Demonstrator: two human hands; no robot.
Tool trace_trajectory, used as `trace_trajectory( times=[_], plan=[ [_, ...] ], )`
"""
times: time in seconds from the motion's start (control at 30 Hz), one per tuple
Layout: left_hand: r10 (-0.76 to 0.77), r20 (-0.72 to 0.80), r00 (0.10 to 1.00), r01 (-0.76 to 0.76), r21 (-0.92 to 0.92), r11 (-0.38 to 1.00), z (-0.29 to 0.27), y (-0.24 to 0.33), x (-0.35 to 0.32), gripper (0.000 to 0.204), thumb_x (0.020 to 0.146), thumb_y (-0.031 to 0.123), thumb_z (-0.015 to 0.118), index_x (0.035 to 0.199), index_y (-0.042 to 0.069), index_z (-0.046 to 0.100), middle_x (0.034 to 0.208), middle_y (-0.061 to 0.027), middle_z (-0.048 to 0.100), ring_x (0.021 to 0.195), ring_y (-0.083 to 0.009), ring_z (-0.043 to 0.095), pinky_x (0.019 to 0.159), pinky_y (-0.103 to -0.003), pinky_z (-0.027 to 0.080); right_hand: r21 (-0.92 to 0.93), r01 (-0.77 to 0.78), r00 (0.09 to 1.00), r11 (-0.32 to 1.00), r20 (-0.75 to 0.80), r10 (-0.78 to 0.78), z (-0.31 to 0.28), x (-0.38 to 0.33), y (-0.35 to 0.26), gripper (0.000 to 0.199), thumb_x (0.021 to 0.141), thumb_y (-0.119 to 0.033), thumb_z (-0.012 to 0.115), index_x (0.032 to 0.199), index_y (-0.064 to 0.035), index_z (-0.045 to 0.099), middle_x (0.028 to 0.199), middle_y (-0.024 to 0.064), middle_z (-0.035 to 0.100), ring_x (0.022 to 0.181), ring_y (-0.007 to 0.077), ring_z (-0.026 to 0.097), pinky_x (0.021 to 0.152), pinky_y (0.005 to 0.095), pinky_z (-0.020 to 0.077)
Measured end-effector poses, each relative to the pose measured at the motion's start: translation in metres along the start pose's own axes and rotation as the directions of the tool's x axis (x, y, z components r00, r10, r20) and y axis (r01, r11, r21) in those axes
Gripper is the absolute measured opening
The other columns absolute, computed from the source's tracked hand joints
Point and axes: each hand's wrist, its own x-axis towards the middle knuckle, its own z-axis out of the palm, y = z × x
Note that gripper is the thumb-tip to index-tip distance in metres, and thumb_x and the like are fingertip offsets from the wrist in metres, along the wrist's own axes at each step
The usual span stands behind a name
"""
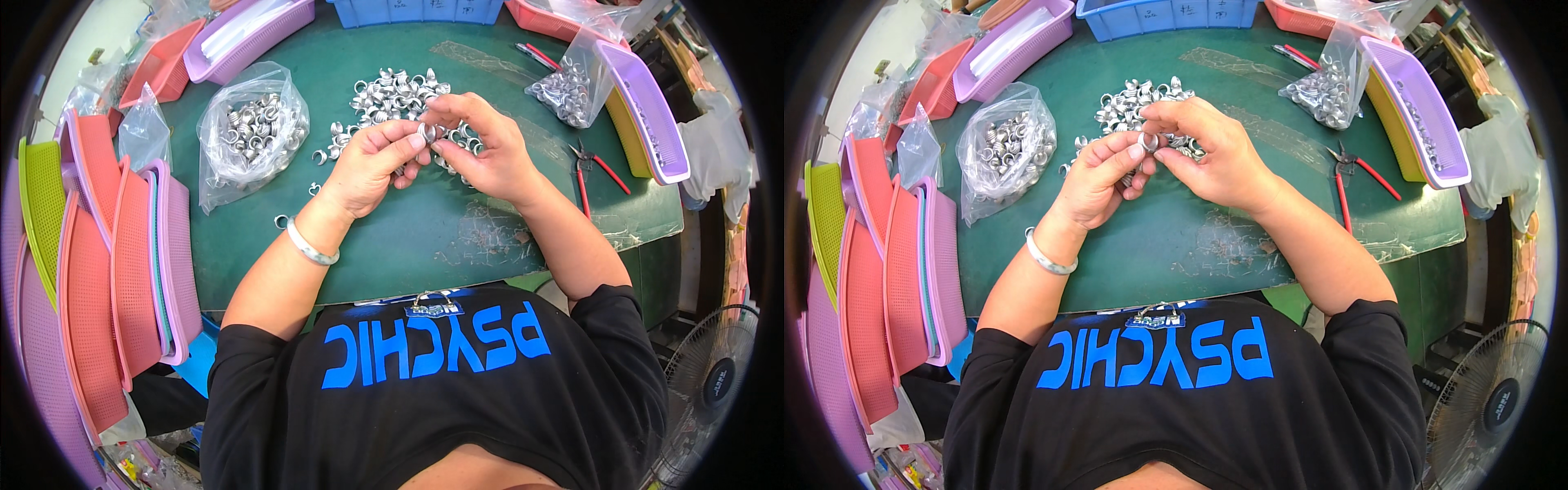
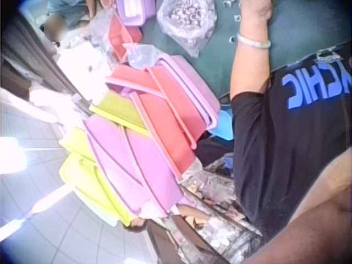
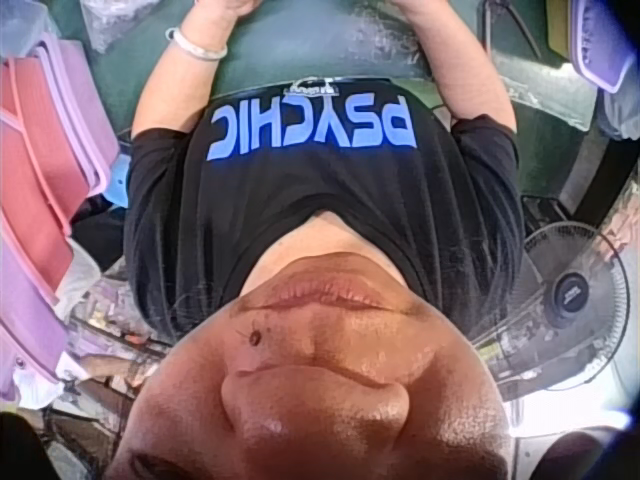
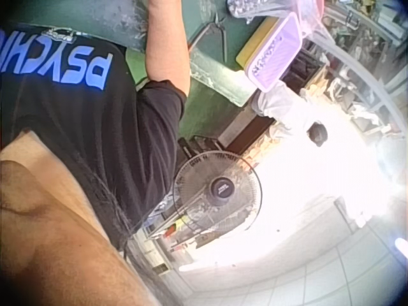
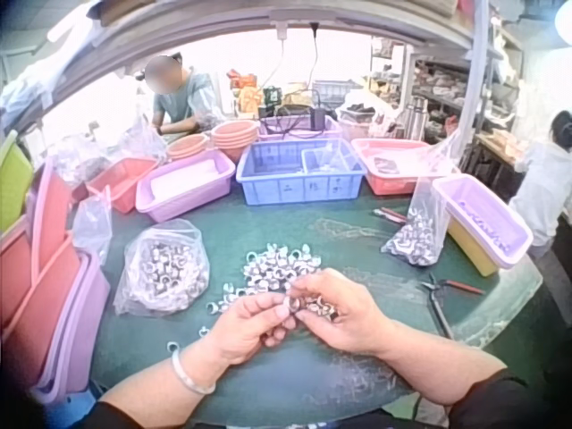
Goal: The person sits at a green workbench and repeatedly picks up small silver metal rings and cone-shaped metal pieces. They fit the cone-shaped pieces into the rings by hand, assembling them into small units and placing the finished items into a pile on the table.
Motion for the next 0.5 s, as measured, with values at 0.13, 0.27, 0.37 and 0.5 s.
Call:
trace_trajectory(
  times=[0.13,0.27,0.37,0.5],
  plan=[
    [0.01,0.025,1.0,-0.009,-0.04,0.999,0.0,0.001,0.0,0.025,0.087,0.019,0.052,0.107,0.004,0.056,0.077,0.0002,0.055,0.062,-0.0067,0.047,0.049,-0.018,0.035,0.01,0.011,1.0,1.0,-0.014,-0.011,0.0,0.001,-0.001,0.041,0.069,0.007,0.061,0.108,-0.0015,0.053,0.094,0.0095,0.057,0.081,0.018,0.059,0.071,0.0281,0.049],
    [-0.02,0.02,1.0,0.023,-0.202,0.979,0.003,0.009,-0.001,0.025,0.086,0.019,0.051,0.105,0.004,0.054,0.078,-0.0013,0.054,0.062,-0.008,0.047,0.049,-0.018,0.036,-0.007,-0.009,0.997,1.0,-0.073,0.009,0.001,0.002,0.0,0.04,0.069,0.008,0.059,0.107,-0.0021,0.053,0.095,0.0073,0.057,0.076,0.0158,0.055,0.067,0.0265,0.0463],
    [-0.017,-0.03,0.999,0.011,-0.2,0.98,0.0,0.016,0.0,0.019,0.087,0.02,0.051,0.098,0.005,0.055,0.078,-0.0018,0.054,0.061,-0.0081,0.046,0.048,-0.018,0.036,-0.021,-0.033,0.994,0.999,-0.107,0.031,-0.001,0.002,0.006,0.037,0.069,0.008,0.058,0.105,-0.0013,0.054,0.093,0.0074,0.057,0.074,0.0148,0.053,0.067,0.0259,0.0455],
    [0.193,-0.081,0.978,-0.194,-0.008,0.981,-0.016,0.047,-0.003,0.018,0.088,0.02,0.051,0.096,0.005,0.056,0.078,-0.0013,0.055,0.06,-0.0065,0.047,0.046,-0.016,0.035,-0.066,-0.033,0.996,0.997,-0.09,0.027,-0.003,0.002,0.012,0.029,0.071,0.006,0.058,0.099,-0.0005,0.057,0.093,0.0089,0.058,0.076,0.0159,0.054,0.066,0.0257,0.0455]
  ],
)
